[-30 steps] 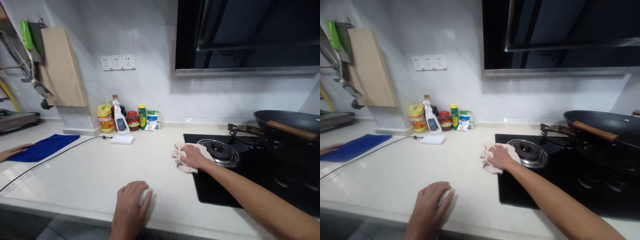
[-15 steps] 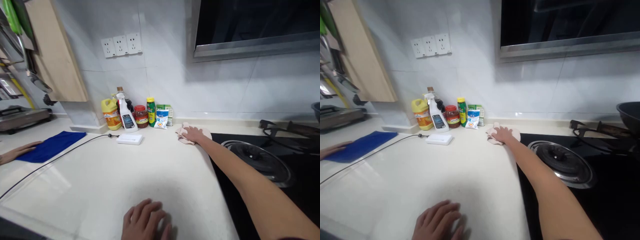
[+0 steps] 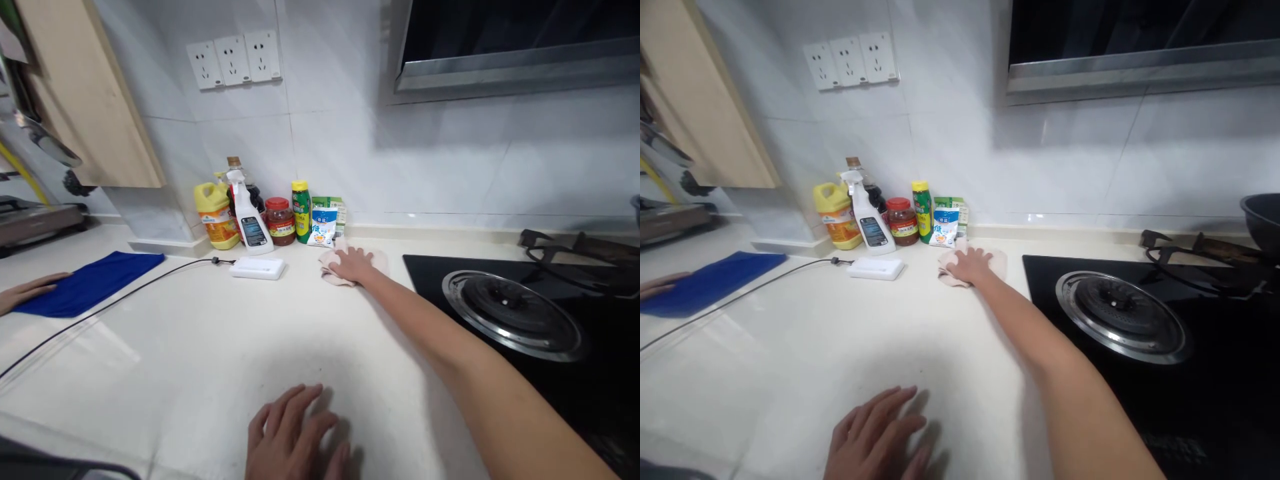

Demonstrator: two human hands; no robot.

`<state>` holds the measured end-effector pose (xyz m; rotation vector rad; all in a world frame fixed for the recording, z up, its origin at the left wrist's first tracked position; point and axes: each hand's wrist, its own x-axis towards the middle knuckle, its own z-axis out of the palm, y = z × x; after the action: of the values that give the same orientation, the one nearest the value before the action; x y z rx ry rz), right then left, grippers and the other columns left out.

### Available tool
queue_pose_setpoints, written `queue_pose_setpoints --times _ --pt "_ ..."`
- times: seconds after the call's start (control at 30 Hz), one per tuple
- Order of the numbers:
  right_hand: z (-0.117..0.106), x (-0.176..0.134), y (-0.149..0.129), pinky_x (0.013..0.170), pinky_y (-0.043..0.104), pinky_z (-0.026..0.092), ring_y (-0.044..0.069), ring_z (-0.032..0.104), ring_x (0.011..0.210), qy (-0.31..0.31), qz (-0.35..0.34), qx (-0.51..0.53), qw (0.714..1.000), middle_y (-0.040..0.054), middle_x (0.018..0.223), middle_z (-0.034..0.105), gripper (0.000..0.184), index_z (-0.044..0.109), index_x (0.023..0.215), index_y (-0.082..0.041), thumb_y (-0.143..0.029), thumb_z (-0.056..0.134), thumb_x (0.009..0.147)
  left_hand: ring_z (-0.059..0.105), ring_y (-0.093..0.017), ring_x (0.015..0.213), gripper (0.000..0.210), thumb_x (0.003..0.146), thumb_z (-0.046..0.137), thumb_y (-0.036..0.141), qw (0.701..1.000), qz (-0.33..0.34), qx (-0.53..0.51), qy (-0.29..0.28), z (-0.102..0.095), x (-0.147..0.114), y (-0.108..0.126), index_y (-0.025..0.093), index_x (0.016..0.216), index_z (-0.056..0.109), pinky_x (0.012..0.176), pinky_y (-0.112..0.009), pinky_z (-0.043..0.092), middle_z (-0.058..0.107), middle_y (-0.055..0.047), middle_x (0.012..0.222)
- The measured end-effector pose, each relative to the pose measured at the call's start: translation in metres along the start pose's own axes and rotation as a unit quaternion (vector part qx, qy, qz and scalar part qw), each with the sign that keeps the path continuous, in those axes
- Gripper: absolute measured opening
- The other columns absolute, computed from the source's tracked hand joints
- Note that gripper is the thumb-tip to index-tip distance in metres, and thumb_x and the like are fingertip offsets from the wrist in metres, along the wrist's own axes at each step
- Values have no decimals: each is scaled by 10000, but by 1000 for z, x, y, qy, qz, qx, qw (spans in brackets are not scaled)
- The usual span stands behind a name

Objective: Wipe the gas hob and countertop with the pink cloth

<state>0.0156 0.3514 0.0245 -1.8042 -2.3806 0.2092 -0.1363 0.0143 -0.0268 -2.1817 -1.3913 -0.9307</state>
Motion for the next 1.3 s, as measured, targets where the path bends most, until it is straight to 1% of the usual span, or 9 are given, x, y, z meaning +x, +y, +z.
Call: queue_pose_setpoints --times 0.13,0.3,0.43,0.57,0.73,0.9,1.07,1.2,1.3 --pt "5 -30 -53 1075 692 172 430 273 1399 -25 -65 8 998 141 1580 323 714 375 1521 -310 -662 310 903 589 -289 1188 224 919 585 292 997 -63 -51 14 -11 2 10 289 1134 646 920 -441 463 656 -88 1289" --pt "14 -93 -104 1093 708 147 431 233 1431 -44 -177 25 983 122 1620 268 726 394 1508 -323 -697 362 887 489 -299 1303 274 972 529 302 982 -152 -74 79 -16 3 21 279 1241 578 1048 -515 403 561 -105 1386" --pt "18 -156 -134 1109 726 139 433 199 1463 -63 -293 33 953 118 1614 285 673 413 1496 -340 -647 449 899 468 -312 1328 288 993 467 323 974 -169 -71 132 -14 6 16 252 1255 563 1075 -547 372 561 -119 1380" --pt "15 -218 -147 1154 713 137 394 148 1506 -89 -368 7 925 59 1636 268 603 434 1479 -385 -492 573 902 515 -313 1267 283 987 470 362 968 -198 -62 140 -17 6 19 218 1174 625 1068 -562 395 602 -132 1311" --pt "3 -272 -114 1173 711 88 408 82 1522 -122 -385 19 915 83 1656 216 692 387 1519 -347 -486 612 880 567 -267 1242 281 992 466 356 967 -173 -163 92 -37 -2 41 210 1064 695 1053 -477 465 620 -121 1299" --pt "-6 -326 -57 1134 735 146 461 162 1488 -72 -357 84 927 125 1635 249 786 358 1522 -338 -575 636 826 590 -255 1208 332 990 455 426 954 -206 -207 66 -58 5 45 222 1038 712 1060 -459 464 657 -102 1234" --pt "-9 -381 -9 1152 618 247 384 282 1457 -3 -337 47 940 127 1547 393 571 489 1404 -314 -401 650 863 586 -276 1182 317 951 491 469 972 -189 -138 26 -50 23 18 244 1001 710 1052 -500 436 674 -90 1196" --pt "-7 -403 15 1176 566 249 365 292 1460 0 -319 21 948 111 1568 374 644 460 1414 -346 -315 696 816 593 -298 1158 323 935 488 473 978 -201 -55 2 -36 25 -11 244 964 714 1012 -513 442 687 -102 1172" --pt "-3 -402 17 1193 576 219 378 269 1475 -24 -313 26 949 99 1598 339 711 434 1438 -374 -313 707 785 599 -299 1166 327 929 487 474 973 -223 -57 -5 -29 21 -27 244 972 715 1001 -511 451 695 -92 1169"
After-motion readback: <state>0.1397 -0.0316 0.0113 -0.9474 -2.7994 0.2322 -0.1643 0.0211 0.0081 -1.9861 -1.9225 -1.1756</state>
